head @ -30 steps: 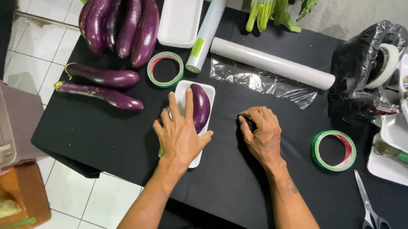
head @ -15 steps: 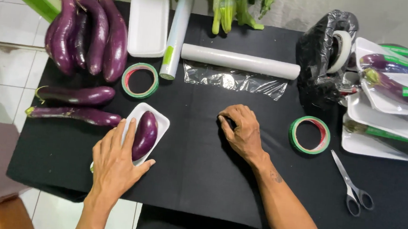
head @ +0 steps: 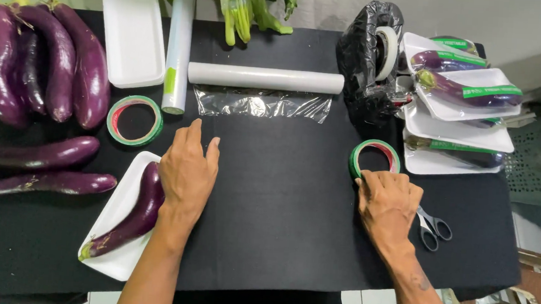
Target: Packaging eggplants into trays using plastic wrap and tape.
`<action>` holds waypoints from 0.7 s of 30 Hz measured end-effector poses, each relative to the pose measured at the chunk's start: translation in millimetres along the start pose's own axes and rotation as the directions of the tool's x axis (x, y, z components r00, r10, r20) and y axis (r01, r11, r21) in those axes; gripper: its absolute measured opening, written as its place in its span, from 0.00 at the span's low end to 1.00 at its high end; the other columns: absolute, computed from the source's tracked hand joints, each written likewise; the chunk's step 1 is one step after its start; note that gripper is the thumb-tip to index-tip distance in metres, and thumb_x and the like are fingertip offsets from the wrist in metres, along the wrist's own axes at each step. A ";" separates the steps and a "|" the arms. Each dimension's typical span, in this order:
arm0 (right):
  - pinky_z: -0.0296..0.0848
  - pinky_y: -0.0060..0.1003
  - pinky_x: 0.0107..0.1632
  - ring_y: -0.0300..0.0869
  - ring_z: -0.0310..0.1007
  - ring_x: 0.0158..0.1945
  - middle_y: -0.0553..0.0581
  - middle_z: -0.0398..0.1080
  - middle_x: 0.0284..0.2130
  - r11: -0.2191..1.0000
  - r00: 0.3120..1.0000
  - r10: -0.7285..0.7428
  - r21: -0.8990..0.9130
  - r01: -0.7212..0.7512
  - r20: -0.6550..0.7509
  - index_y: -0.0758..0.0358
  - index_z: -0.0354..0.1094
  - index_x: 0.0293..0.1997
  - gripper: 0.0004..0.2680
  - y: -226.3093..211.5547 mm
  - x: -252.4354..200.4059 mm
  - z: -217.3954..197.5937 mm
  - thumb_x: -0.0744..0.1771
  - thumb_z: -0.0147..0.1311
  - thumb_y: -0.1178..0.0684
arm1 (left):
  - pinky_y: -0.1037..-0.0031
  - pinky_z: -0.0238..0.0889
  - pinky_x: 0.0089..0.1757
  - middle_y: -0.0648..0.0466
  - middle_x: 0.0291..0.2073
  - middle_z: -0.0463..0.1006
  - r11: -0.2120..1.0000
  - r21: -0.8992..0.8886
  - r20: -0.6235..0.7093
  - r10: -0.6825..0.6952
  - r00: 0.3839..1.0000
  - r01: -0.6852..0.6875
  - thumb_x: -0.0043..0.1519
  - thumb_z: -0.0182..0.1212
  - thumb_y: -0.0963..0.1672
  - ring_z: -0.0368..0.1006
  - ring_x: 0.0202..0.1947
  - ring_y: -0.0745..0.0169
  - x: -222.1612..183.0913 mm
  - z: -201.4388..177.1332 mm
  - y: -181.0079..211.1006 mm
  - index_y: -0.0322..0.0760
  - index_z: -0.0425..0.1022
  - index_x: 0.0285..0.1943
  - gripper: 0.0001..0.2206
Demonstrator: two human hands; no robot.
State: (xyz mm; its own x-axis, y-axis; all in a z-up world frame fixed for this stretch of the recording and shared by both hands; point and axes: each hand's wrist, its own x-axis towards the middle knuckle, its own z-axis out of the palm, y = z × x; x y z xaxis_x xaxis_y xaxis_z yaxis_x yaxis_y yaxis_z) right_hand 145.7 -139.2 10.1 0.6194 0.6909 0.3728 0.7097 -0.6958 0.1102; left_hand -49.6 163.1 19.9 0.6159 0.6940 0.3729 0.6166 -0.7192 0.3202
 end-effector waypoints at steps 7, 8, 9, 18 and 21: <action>0.67 0.40 0.46 0.45 0.72 0.50 0.47 0.73 0.45 0.999 0.999 0.046 -0.005 -0.046 -0.007 0.45 0.75 0.53 0.10 6.7 5.8 2.7 0.67 0.62 0.47 | 0.62 0.75 0.26 0.49 0.32 0.76 0.980 0.147 0.028 -0.143 0.989 0.137 0.60 0.70 0.47 0.81 0.26 0.44 35.5 66.4 -10.0 0.33 0.77 0.44 0.13; 0.70 0.40 0.44 0.46 0.74 0.45 0.49 0.74 0.41 0.974 0.995 0.097 0.207 -0.097 0.011 0.47 0.77 0.51 0.08 -6.4 18.3 1.4 0.67 0.62 0.48 | 0.63 0.74 0.24 0.51 0.29 0.75 0.967 0.180 0.037 -0.190 0.981 0.180 0.60 0.69 0.49 0.80 0.24 0.45 39.9 80.2 -16.8 0.35 0.76 0.40 0.13; 0.73 0.40 0.42 0.48 0.76 0.41 0.50 0.75 0.38 0.901 0.989 0.144 0.407 -0.147 0.039 0.48 0.78 0.49 0.06 -18.8 31.0 -0.2 0.68 0.62 0.49 | 0.64 0.73 0.22 0.53 0.27 0.74 0.951 0.214 0.044 -0.237 0.971 0.222 0.59 0.69 0.50 0.79 0.22 0.47 44.2 93.9 -23.1 0.37 0.75 0.36 0.14; 0.73 0.56 0.41 0.59 0.79 0.36 0.52 0.74 0.26 0.611 0.767 0.460 0.468 -0.639 0.447 0.52 0.75 0.32 0.09 -64.3 124.7 56.9 0.66 0.58 0.41 | 0.56 0.77 0.28 0.48 0.27 0.75 0.917 0.113 0.134 -0.395 0.909 0.382 0.60 0.67 0.43 0.81 0.28 0.36 64.9 92.4 -20.6 0.31 0.74 0.37 0.08; 0.73 0.54 0.38 0.61 0.79 0.35 0.54 0.75 0.24 0.599 0.733 0.478 0.431 -0.675 0.485 0.51 0.75 0.29 0.08 -65.0 134.1 69.6 0.65 0.60 0.42 | 0.56 0.78 0.28 0.47 0.27 0.75 0.910 0.077 0.134 -0.415 0.900 0.409 0.60 0.66 0.41 0.81 0.29 0.35 65.1 94.0 -21.6 0.30 0.74 0.38 0.06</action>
State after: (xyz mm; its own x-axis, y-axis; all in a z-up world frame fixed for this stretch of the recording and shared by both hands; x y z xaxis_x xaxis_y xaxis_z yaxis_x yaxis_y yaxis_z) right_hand 205.9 12.4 -11.1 0.9555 0.2691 -0.1211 0.1510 -0.7986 -0.5826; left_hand 23.2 226.8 -44.6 0.3635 0.9276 0.0860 0.8500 -0.3680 0.3769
